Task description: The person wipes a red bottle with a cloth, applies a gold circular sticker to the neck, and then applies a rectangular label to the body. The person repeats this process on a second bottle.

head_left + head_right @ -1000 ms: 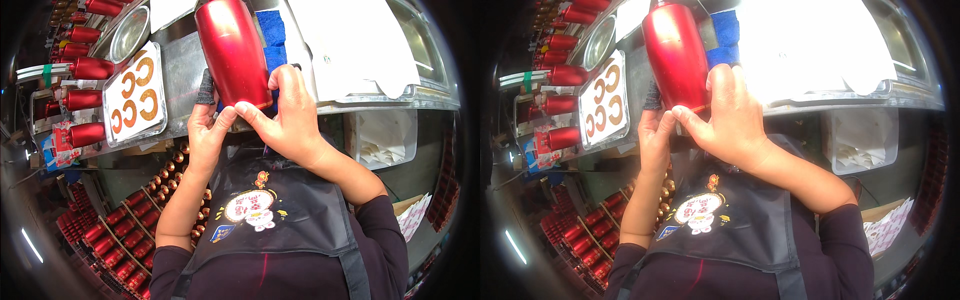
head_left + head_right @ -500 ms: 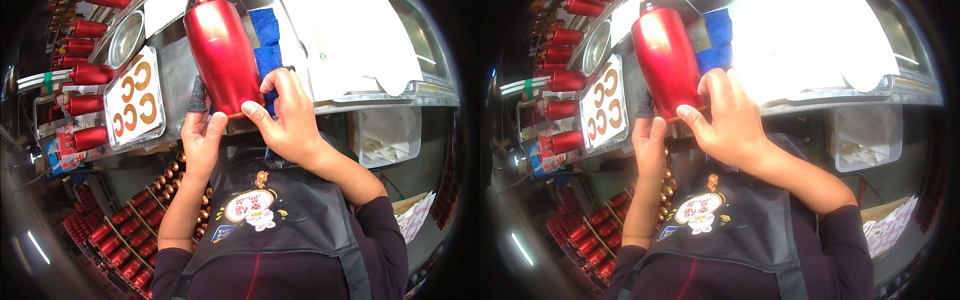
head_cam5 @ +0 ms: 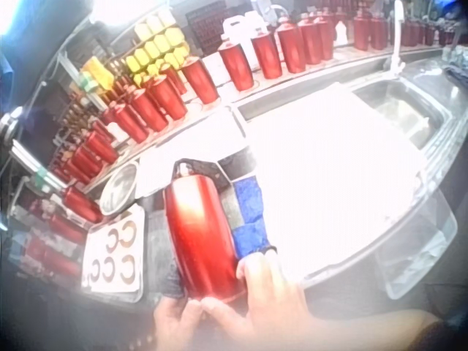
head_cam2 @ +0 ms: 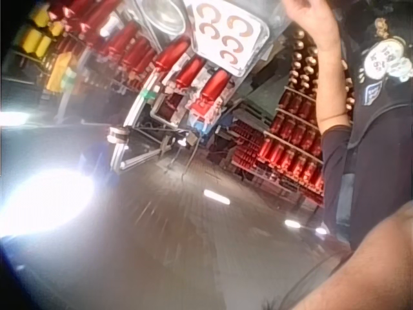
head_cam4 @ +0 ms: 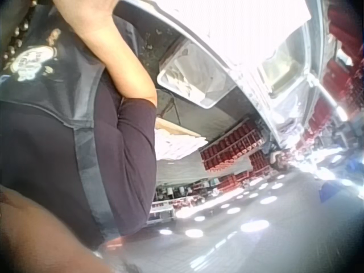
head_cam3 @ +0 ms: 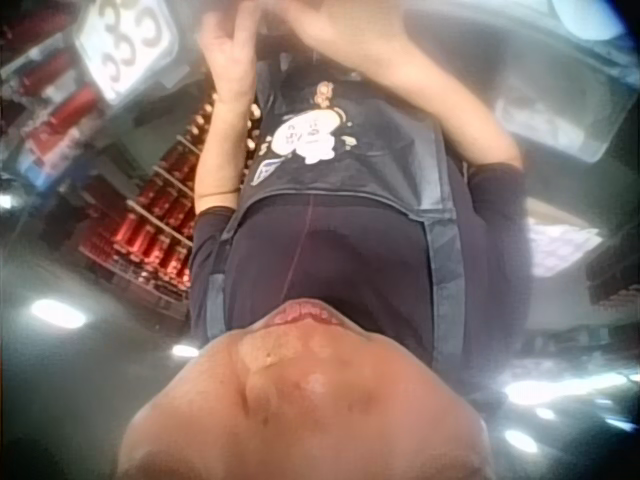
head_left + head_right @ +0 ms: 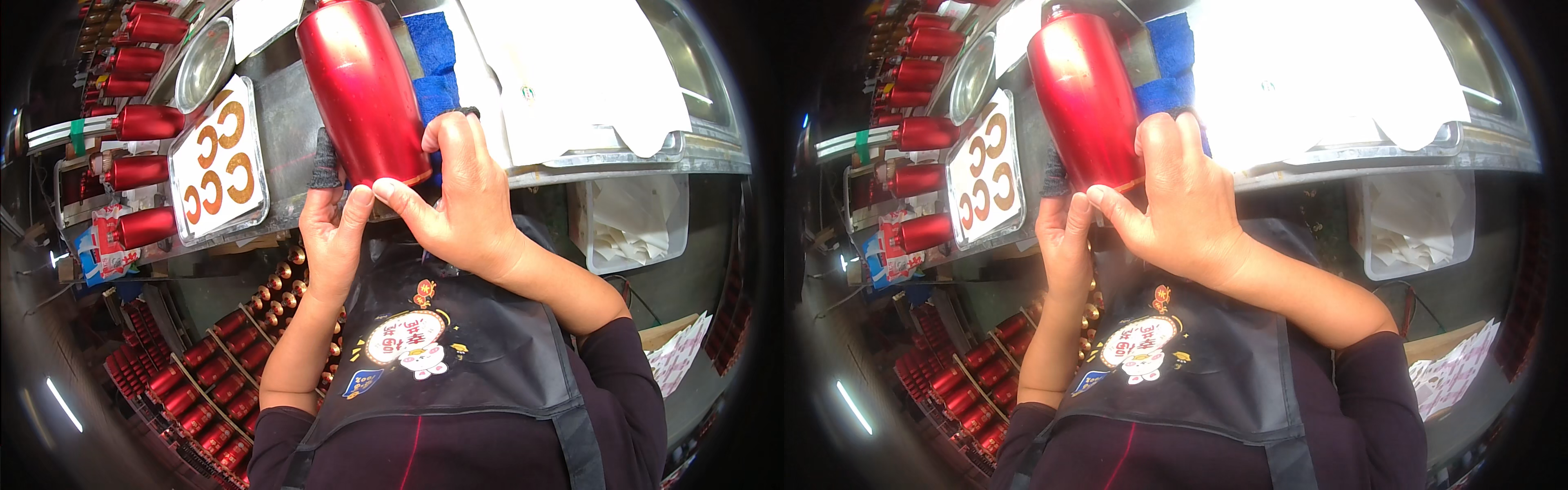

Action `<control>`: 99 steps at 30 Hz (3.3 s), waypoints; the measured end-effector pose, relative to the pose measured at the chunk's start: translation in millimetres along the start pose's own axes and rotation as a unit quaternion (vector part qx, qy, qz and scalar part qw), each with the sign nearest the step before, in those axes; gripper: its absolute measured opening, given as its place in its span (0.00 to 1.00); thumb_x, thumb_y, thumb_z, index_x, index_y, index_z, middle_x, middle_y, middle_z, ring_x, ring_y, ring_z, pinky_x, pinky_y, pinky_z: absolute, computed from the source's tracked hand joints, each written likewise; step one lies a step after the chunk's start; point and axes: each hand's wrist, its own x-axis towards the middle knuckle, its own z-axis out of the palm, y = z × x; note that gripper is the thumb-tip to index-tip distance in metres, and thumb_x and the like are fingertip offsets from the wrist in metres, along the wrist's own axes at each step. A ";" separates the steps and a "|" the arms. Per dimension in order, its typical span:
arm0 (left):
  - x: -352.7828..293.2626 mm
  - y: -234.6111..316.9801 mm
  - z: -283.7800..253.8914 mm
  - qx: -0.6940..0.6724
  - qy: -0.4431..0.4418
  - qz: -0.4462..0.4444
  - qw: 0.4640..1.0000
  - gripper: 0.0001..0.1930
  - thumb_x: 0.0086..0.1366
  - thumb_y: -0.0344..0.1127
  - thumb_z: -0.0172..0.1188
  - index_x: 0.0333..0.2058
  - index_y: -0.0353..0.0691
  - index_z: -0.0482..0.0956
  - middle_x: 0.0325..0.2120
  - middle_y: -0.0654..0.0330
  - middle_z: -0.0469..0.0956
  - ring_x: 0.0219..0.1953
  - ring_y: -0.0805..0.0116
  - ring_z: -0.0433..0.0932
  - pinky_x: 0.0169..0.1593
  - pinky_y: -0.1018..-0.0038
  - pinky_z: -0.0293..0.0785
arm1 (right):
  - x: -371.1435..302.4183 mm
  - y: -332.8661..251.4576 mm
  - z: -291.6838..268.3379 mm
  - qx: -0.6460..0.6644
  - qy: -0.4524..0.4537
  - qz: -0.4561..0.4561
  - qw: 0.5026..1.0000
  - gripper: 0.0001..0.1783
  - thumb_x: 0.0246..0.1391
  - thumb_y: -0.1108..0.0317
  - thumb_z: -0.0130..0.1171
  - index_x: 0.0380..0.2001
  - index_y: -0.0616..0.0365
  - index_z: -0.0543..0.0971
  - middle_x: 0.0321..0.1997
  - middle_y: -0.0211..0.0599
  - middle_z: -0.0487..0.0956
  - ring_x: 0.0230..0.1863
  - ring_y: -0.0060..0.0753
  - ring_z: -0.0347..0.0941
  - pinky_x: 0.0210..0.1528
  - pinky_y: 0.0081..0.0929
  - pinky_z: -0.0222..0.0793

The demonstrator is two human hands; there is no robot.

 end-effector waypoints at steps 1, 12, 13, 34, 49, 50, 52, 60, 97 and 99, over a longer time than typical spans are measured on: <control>0.0 1.3 1.9 0.000 0.000 -0.002 1.000 0.22 0.70 0.34 0.63 0.59 0.32 0.71 0.52 0.57 0.79 0.51 0.72 0.77 0.57 0.73 0.72 | -0.1 0.8 0.0 0.000 -0.004 -0.006 1.000 0.30 0.48 0.55 0.71 0.44 0.58 0.67 0.39 0.46 0.68 0.34 0.52 0.73 0.30 0.44 0.72; -1.3 6.7 6.6 0.033 0.017 -0.009 0.999 0.24 0.69 0.35 0.64 0.59 0.30 0.71 0.53 0.54 0.78 0.53 0.70 0.76 0.59 0.72 0.70 | -0.7 2.4 -3.3 0.063 -0.026 0.034 0.997 0.21 0.53 0.62 0.67 0.43 0.57 0.68 0.38 0.45 0.70 0.33 0.52 0.74 0.31 0.44 0.72; -3.2 4.9 5.5 0.043 0.027 -0.012 0.999 0.25 0.69 0.35 0.64 0.60 0.29 0.71 0.54 0.52 0.77 0.55 0.69 0.75 0.61 0.71 0.68 | -0.6 2.9 -4.8 0.074 -0.032 0.035 0.996 0.20 0.53 0.63 0.66 0.43 0.57 0.68 0.38 0.45 0.70 0.33 0.52 0.74 0.31 0.44 0.72; -20.0 0.3 -17.3 0.554 -0.038 0.294 0.778 0.23 0.57 0.34 0.69 0.51 0.35 0.81 0.56 0.43 0.77 0.65 0.44 0.70 0.71 0.38 0.36 | -3.4 3.8 1.9 0.095 -0.013 0.060 0.994 0.18 0.54 0.65 0.65 0.42 0.57 0.69 0.37 0.45 0.71 0.36 0.51 0.74 0.35 0.42 0.72; 19.5 41.5 11.7 0.629 -0.096 0.406 0.656 0.13 0.50 0.44 0.72 0.28 0.41 0.85 0.60 0.39 0.71 0.59 0.26 0.69 0.64 0.24 0.47 | -10.8 26.5 5.0 0.239 -0.045 0.104 0.964 0.12 0.64 0.78 0.48 0.49 0.62 0.74 0.46 0.27 0.73 0.31 0.11 0.65 0.34 0.12 0.62; 21.4 39.5 16.5 0.622 -0.097 0.404 0.664 0.14 0.50 0.44 0.71 0.22 0.39 0.82 0.60 0.39 0.72 0.63 0.25 0.65 0.64 0.21 0.43 | -12.7 27.6 3.5 0.241 -0.031 0.092 0.966 0.12 0.64 0.79 0.48 0.49 0.62 0.74 0.46 0.27 0.74 0.31 0.10 0.64 0.34 0.12 0.62; 25.6 36.6 23.4 0.626 -0.128 0.395 0.660 0.12 0.49 0.41 0.69 0.21 0.39 0.81 0.60 0.45 0.73 0.68 0.25 0.56 0.65 0.21 0.36 | -17.8 26.6 -4.5 0.252 -0.029 0.084 0.964 0.13 0.64 0.79 0.48 0.50 0.63 0.74 0.47 0.26 0.75 0.30 0.08 0.62 0.33 0.13 0.61; 42.7 27.0 8.3 0.565 -0.081 0.402 0.716 0.36 0.45 0.28 0.70 0.57 0.35 0.74 0.69 0.48 0.62 0.73 0.42 0.55 0.71 0.36 0.36 | -30.2 1.7 -14.6 0.087 -0.035 -0.122 0.988 0.14 0.54 0.79 0.57 0.45 0.60 0.77 0.37 0.45 0.82 0.29 0.49 0.80 0.30 0.38 0.74; 36.6 -10.8 -5.5 0.383 -0.039 0.325 0.864 0.42 0.50 0.35 0.78 0.65 0.45 0.71 0.71 0.44 0.57 0.72 0.49 0.59 0.72 0.42 0.37 | 40.4 49.0 -122.6 -0.350 0.040 0.146 0.925 0.12 0.54 0.63 0.65 0.37 0.61 0.81 0.31 0.45 0.83 0.36 0.44 0.82 0.40 0.35 0.75; 36.5 -10.4 -4.5 0.398 -0.029 0.335 0.854 0.42 0.51 0.35 0.78 0.65 0.41 0.70 0.70 0.44 0.61 0.71 0.51 0.63 0.73 0.44 0.39 | 59.2 88.2 -149.4 -0.427 -0.035 0.246 0.869 0.17 0.52 0.58 0.67 0.35 0.60 0.78 0.32 0.44 0.83 0.39 0.48 0.80 0.44 0.38 0.73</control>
